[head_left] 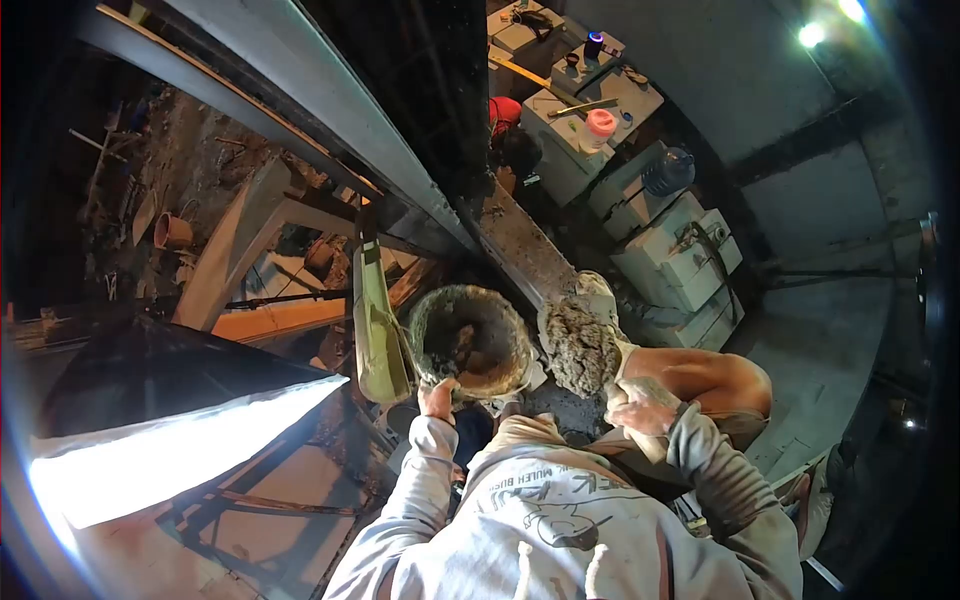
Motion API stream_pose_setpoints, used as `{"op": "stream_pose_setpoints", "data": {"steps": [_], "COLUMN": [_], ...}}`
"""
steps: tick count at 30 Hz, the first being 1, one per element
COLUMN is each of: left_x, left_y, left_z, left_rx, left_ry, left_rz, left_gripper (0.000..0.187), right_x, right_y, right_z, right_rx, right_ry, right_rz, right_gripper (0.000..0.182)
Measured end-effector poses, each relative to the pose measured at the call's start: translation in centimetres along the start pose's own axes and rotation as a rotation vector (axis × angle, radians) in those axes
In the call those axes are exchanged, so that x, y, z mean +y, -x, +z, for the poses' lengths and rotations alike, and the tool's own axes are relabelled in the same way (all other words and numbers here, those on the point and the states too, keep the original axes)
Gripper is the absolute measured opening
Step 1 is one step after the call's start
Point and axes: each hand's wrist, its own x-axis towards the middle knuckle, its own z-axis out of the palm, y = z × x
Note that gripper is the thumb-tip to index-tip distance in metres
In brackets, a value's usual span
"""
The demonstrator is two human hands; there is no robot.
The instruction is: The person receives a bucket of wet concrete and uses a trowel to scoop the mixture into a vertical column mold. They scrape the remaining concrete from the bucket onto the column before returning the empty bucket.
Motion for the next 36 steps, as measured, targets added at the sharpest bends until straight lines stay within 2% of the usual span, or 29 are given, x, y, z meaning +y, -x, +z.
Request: {"op": "stream_pose_setpoints", "data": {"steps": [1, 3, 4, 5, 7, 9, 10, 11, 13, 15, 17, 18, 19, 21, 25, 26, 27, 28, 29, 30, 31, 32, 33, 35, 36], "left_x": [0.3, -1.3, 0.8, -0.5, -0.7, -3.9, -3.8, -3.4, -4.5, -4.5, -3.3, -2.0, -0.7, -1.4, -0.8, 1.3, 5.3, 4.9, 4.4, 3.7, 2.9, 1.5, 0.6, 3.0, 1.8], "left_y": [0.5, 0.0, 2.0, 1.5, 1.8, 0.4, 1.2, 2.4, 2.6, 1.6, 1.5, 2.0, 3.1, 2.4, 0.6, 1.7, 4.6, 4.3, 3.6, 3.1, 2.3, 1.2, 0.4, 2.7, 1.5], "left_z": [-0.4, -1.6, -0.6, -1.5, -2.1, -4.6, -4.7, -4.4, -6.0, -4.8, -4.4, -3.3, -2.2, -1.7, -0.4, 0.2, 2.6, 2.7, 2.6, 2.3, 1.8, 0.9, 0.3, 1.6, 0.4], "left_rx": [0.039, 0.066, 0.140, 0.115, 0.233, 0.167, 0.124, 0.171, 0.148, 0.095, 0.154, 0.143, 0.134, 0.078, -0.028, -0.160, -0.074, -0.064, -0.053, -0.093, -0.134, -0.203, -0.162, -0.078, -0.105], "left_ry": [-0.065, -0.139, -0.042, -0.028, -0.210, -0.236, -0.154, -0.093, -0.112, -0.099, -0.103, -0.086, -0.053, -0.083, -0.125, -0.191, -0.203, -0.188, -0.174, -0.143, -0.112, -0.111, -0.153, -0.109, -0.208], "left_rz": [-0.067, -0.022, -0.126, -0.019, -0.045, -0.232, -0.113, -0.104, -0.072, -0.029, -0.201, -0.171, -0.196, -0.036, 0.020, 0.055, -0.107, -0.076, -0.045, -0.018, 0.010, 0.157, 0.093, 0.017, 0.009], "left_gripper": [0.031, 0.031, 0.030, 0.029, 0.041, 0.045, 0.055, 0.064, 0.061, 0.059, 0.040, 0.028, 0.026, 0.024, 0.024, 0.025, 0.025, 0.024, 0.024, 0.027, 0.029, 0.031, 0.031, 0.029, 0.028], "right_x": [0.0, -6.5, -7.9, -8.5, -10.5, -13.1, -14.2, -14.8, -14.0, -12.1, -10.0, -9.0, -7.9, -5.5, -2.4, -2.3, -2.5, -2.8, -3.3, -3.8, -4.4, -3.9, -3.5, -4.1, -4.6], "right_y": [-0.5, -3.0, -5.5, -8.8, -18.9, -28.4, -31.2, -32.4, -32.5, -31.2, -29.5, -28.5, -27.5, -25.3, -21.5, -20.9, -20.5, -20.4, -20.6, -21.4, -22.9, -25.7, -28.4, -32.1, -33.4], "right_z": [-1.2, -4.3, -5.4, -6.2, -9.2, -11.3, -11.8, -11.7, -10.8, -9.3, -7.7, -7.1, -6.4, -5.1, -3.3, -3.4, -3.6, -4.0, -4.0, -3.9, -4.0, -3.9, -3.9, -4.2, -4.4], "right_rx": [-0.129, -0.146, -0.090, -0.058, -0.002, 0.039, 0.052, 0.040, 0.008, -0.034, -0.076, -0.095, -0.110, -0.131, -0.156, -0.158, -0.155, -0.145, -0.081, -0.081, 0.035, 0.093, 0.150, 0.209, 0.219], "right_ry": [0.016, -0.289, -0.309, -0.251, -0.127, -0.015, 0.020, 0.036, 0.063, 0.095, 0.107, 0.123, 0.151, 0.226, 0.388, 0.405, 0.352, 0.240, -0.001, -0.005, -0.040, -0.061, -0.081, -0.115, -0.128], "right_rz": [-0.070, 0.524, 0.520, 0.419, 0.207, 0.108, 0.086, 0.076, 0.062, 0.058, 0.068, 0.077, 0.089, 0.114, 0.110, 0.088, 0.114, 0.179, 0.362, 0.353, 0.353, 0.349, 0.343, 0.304, 0.282], "right_gripper": [0.015, 0.012, 0.012, 0.012, 0.012, 0.012, 0.012, 0.012, 0.013, 0.013, 0.014, 0.014, 0.015, 0.015, 0.017, 0.017, 0.018, 0.018, 0.024, 0.024, 0.024, 0.025, 0.025, 0.024, 0.024]}}
